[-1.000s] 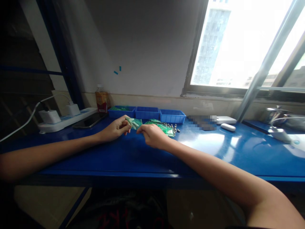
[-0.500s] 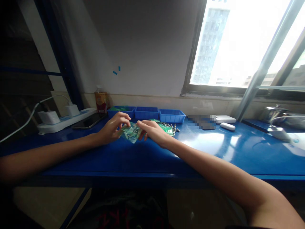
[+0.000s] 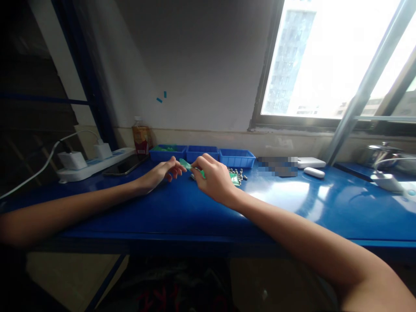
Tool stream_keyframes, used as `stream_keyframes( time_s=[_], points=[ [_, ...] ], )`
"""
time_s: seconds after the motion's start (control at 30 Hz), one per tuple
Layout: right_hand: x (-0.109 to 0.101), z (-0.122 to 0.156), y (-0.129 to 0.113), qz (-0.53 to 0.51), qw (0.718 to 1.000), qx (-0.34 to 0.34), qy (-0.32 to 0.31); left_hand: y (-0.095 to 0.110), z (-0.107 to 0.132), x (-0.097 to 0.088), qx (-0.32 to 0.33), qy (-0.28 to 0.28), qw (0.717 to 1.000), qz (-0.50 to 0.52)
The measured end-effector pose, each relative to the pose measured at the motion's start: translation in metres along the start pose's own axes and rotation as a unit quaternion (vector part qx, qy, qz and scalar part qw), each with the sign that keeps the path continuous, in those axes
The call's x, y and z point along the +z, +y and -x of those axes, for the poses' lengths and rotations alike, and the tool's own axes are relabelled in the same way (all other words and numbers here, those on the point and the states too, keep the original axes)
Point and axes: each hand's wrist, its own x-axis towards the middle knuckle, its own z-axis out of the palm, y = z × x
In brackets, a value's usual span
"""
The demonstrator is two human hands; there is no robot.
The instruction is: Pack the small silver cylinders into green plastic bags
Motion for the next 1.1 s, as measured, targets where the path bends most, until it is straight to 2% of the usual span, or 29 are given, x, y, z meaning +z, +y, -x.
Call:
stream_keyframes(
  time_s=[0.03, 0.1, 0.17, 0.23, 0.37, 0.47, 0.57, 0.63, 0.7, 0.77, 0.83, 0.9, 1.0, 1.1],
  points=[
    [0.004, 0.001, -0.002, 0.028, 0.999, -0.044, -0.012, -0.001, -0.001, 0.000, -0.052, -0.014, 0.997, 0.060],
    [0.015, 0.002, -0.004, 0.075, 0.989, -0.117, -0.053, 0.000, -0.003, -0.001, -0.109, -0.016, 0.985, 0.136],
    [0.023, 0.003, -0.005, 0.100, 0.978, -0.156, -0.093, 0.001, -0.002, -0.001, -0.123, -0.002, 0.980, 0.156],
    [0.025, 0.002, -0.005, 0.100, 0.977, -0.153, -0.113, 0.002, -0.001, -0.002, -0.113, 0.011, 0.982, 0.154],
    [0.019, 0.000, -0.001, 0.021, 0.987, -0.069, -0.143, 0.006, 0.000, -0.005, -0.021, 0.071, 0.990, 0.116],
    [0.017, -0.001, 0.002, -0.094, 0.975, 0.026, -0.200, 0.013, 0.003, -0.007, 0.068, 0.090, 0.993, 0.040],
    [0.021, -0.001, 0.006, -0.224, 0.943, 0.127, -0.209, 0.022, 0.010, -0.007, 0.165, 0.036, 0.983, -0.075],
    [0.024, -0.001, 0.008, -0.267, 0.929, 0.170, -0.191, 0.025, 0.015, -0.005, 0.242, -0.012, 0.959, -0.149],
    [0.025, -0.002, 0.009, -0.265, 0.930, 0.184, -0.175, 0.024, 0.018, -0.004, 0.302, -0.049, 0.929, -0.210],
    [0.025, -0.002, 0.008, -0.233, 0.944, 0.178, -0.153, 0.020, 0.018, -0.003, 0.323, -0.079, 0.907, -0.258],
    [0.025, -0.002, 0.008, -0.197, 0.959, 0.162, -0.122, 0.016, 0.016, -0.004, 0.307, -0.094, 0.905, -0.278],
    [0.025, -0.002, 0.008, -0.173, 0.970, 0.137, -0.105, 0.012, 0.013, -0.005, 0.257, -0.080, 0.932, -0.244],
    [0.025, -0.001, 0.009, -0.162, 0.975, 0.109, -0.109, 0.008, 0.007, -0.006, 0.120, -0.031, 0.985, -0.120],
    [0.024, 0.000, 0.010, -0.151, 0.979, 0.080, -0.112, 0.003, 0.002, -0.007, -0.005, 0.001, 1.000, -0.015]
  ],
)
